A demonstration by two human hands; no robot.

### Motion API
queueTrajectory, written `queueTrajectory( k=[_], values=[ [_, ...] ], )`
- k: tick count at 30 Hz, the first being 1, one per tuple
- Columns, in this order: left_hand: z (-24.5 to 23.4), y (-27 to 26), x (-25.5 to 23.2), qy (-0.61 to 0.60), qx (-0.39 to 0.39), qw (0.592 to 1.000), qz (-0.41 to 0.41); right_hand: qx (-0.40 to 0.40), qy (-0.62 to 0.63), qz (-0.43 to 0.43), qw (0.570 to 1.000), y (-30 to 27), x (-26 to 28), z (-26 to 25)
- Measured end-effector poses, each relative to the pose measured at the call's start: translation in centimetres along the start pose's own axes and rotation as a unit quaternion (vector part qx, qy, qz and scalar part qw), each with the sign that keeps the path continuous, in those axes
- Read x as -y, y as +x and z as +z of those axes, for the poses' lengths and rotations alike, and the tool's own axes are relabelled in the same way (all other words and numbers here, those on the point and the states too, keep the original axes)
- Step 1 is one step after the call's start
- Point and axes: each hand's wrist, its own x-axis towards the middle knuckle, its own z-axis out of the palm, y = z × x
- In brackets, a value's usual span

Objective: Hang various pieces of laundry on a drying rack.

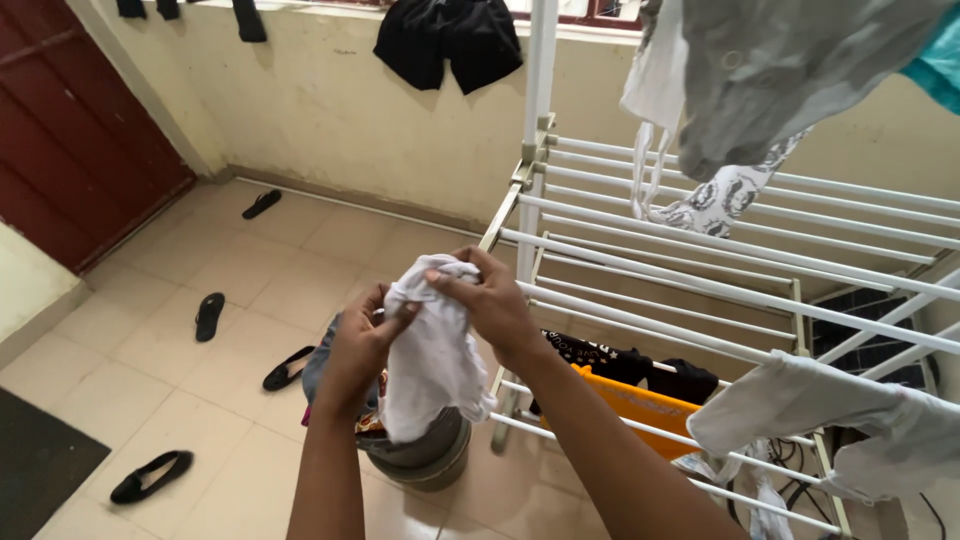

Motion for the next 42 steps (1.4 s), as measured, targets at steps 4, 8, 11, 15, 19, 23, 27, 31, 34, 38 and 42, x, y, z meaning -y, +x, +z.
queueTrajectory(
  k=[4,8,11,15,19,23,27,31,34,38,42],
  values=[
    [2.0,-0.2,-1.3,-0.077,0.117,0.989,-0.039,-0.034,-0.075,-0.118,0.99,-1.1,1.6,-2.6],
    [5.0,-0.1,-4.1,0.069,0.17,0.983,-0.026,-0.097,-0.066,-0.115,0.986,-2.9,3.2,-6.0],
    [7.0,0.9,-4.0,0.253,0.24,0.931,-0.107,-0.126,-0.1,-0.181,0.97,-4.6,4.6,-9.1],
    [8.7,1.8,-2.4,0.302,0.285,0.901,-0.128,-0.221,-0.112,-0.227,0.942,-6.6,6.0,-14.3],
    [11.7,2.3,-1.9,0.295,0.314,0.895,-0.116,-0.299,-0.062,-0.228,0.924,-9.5,8.5,-18.6],
    [14.1,3.1,-1.5,0.256,0.33,0.906,-0.068,-0.348,-0.065,-0.246,0.902,-12.0,9.0,-22.2],
    [15.7,4.0,-2.0,0.288,0.291,0.912,-0.018,-0.408,-0.085,-0.222,0.881,-14.6,9.3,-26.1],
    [16.7,4.1,-5.0,0.374,0.247,0.893,-0.054,-0.438,-0.033,-0.201,0.875,-17.2,10.0,-28.5],
    [15.1,5.6,0.5,-0.019,0.333,0.943,0.002,-0.378,0.029,-0.176,0.909,-18.7,10.3,-30.1],
    [15.8,4.8,-0.4,-0.23,0.338,0.911,-0.046,-0.309,0.059,-0.14,0.939,-19.2,10.9,-30.7],
    [16.1,2.8,-4.0,-0.273,0.287,0.914,-0.091,-0.291,0.092,-0.1,0.947,-19.0,11.0,-30.3]
  ],
)
